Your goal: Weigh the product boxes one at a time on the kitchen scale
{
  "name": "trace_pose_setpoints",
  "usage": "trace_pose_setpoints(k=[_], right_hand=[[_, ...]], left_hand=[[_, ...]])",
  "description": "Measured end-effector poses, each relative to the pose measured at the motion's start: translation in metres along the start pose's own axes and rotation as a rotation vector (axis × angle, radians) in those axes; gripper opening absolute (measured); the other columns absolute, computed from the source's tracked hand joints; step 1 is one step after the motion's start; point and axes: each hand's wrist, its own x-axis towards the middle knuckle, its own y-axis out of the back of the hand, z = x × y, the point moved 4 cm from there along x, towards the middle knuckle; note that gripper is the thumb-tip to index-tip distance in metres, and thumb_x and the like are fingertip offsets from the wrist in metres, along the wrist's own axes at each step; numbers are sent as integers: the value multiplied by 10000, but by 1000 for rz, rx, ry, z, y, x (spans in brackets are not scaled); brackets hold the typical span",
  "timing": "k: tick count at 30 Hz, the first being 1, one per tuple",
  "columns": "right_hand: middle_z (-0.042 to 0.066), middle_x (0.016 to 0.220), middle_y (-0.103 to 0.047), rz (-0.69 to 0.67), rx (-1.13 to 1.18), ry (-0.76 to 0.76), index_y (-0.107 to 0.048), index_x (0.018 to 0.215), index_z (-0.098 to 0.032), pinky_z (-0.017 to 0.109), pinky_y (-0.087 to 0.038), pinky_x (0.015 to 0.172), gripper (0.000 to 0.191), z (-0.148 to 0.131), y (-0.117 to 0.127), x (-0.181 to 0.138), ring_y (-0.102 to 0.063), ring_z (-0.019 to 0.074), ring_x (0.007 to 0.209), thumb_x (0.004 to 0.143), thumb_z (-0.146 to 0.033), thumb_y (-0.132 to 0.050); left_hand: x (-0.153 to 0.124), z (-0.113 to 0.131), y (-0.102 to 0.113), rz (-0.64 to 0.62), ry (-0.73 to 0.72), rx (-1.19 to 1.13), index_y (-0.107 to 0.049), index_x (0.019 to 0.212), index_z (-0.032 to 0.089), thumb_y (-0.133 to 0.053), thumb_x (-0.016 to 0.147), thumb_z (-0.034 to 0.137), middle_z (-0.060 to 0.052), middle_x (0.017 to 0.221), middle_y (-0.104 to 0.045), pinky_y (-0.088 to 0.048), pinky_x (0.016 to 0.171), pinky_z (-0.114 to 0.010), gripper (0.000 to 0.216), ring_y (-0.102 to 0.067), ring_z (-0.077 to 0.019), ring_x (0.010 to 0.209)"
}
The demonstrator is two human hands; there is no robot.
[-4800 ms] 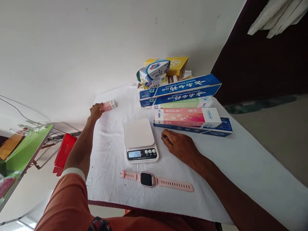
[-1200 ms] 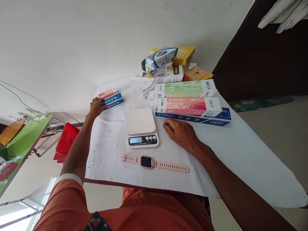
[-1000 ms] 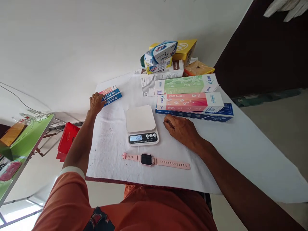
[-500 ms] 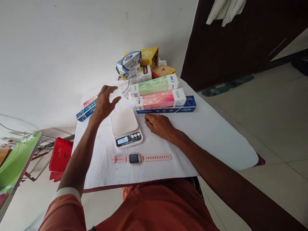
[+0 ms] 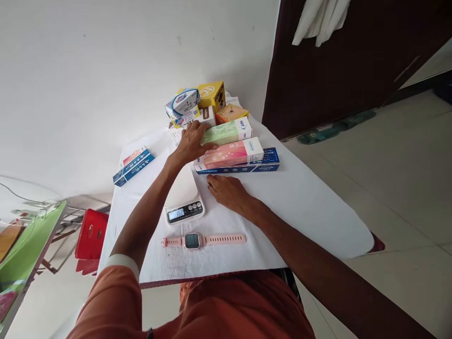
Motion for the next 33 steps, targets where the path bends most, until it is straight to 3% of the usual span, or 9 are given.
trace_pose_setpoints(k=[4,7,10,13,18,21,28,31,33], right_hand=[[135,1069,-761,4,-3,14,-606,1228,-159,324,-478,727,311,0,0,0,-735,271,949,1047,-208,-359],[138,1105,-755,-3,1,23,-602,1236,-154,326,-478,731,310,0,2,0,-730,266,969,1050,-214,-361],[138,1124,-753,-22,9,13,-592,1254,-148,334,-466,709,311,0,4,-1,-726,264,973,1052,-219,-367],[125,1111,-756,-17,8,8,-598,1248,-149,338,-430,664,304,0,5,-1,-724,272,952,1047,-219,-381],[114,1063,-761,-7,12,4,-617,1207,-154,323,-363,635,288,0,3,-2,-717,266,919,1052,-259,-398],[101,1053,-763,6,25,-10,-638,1151,-173,314,-348,645,259,-1,4,-2,-712,254,927,1046,-257,-417],[99,1106,-766,41,75,-15,-660,1122,-176,299,-365,682,216,-1,5,-2,-699,239,960,1018,-216,-474],[97,1092,-768,44,95,-16,-662,1118,-177,297,-368,686,212,0,5,-2,-698,236,954,1009,-204,-482],[99,1090,-768,42,97,-16,-662,1123,-176,297,-369,687,217,-1,5,-2,-697,237,953,1007,-200,-480]], left_hand=[[-1,-1,9,103,-37,-92,-583,1318,197,-646,867,709,-159,1225,-589,-464,981,-482,685,-562,-341,1177],[-17,2,36,229,-75,-109,-561,1331,210,-643,868,711,-142,1229,-579,-467,987,-460,688,-567,-316,1167],[-52,5,70,276,-85,-65,-548,1343,228,-651,862,711,-118,1218,-585,-483,968,-446,689,-571,-299,1153],[-100,2,88,230,-11,-45,-566,1328,239,-668,861,697,-95,1196,-602,-506,931,-421,662,-588,-269,1095],[-178,-20,72,90,189,-104,-609,1288,225,-712,866,627,-89,1169,-615,-513,942,-416,592,-601,-259,1075],[-206,-28,52,14,250,-150,-612,1297,231,-731,879,557,-96,1180,-617,-500,966,-442,544,-592,-274,1109],[-218,-25,29,-40,298,-150,-595,1363,228,-742,889,485,-120,1218,-602,-476,1006,-515,558,-564,-303,1146],[-218,-27,37,-42,306,-188,-565,1413,251,-804,821,529,-127,1308,-588,-470,1054,-545,696,-547,-329,1244],[-220,-31,53,30,306,-239,-546,1434,276,-808,804,566,-119,1381,-572,-472,1087,-529,741,-544,-320,1299]])
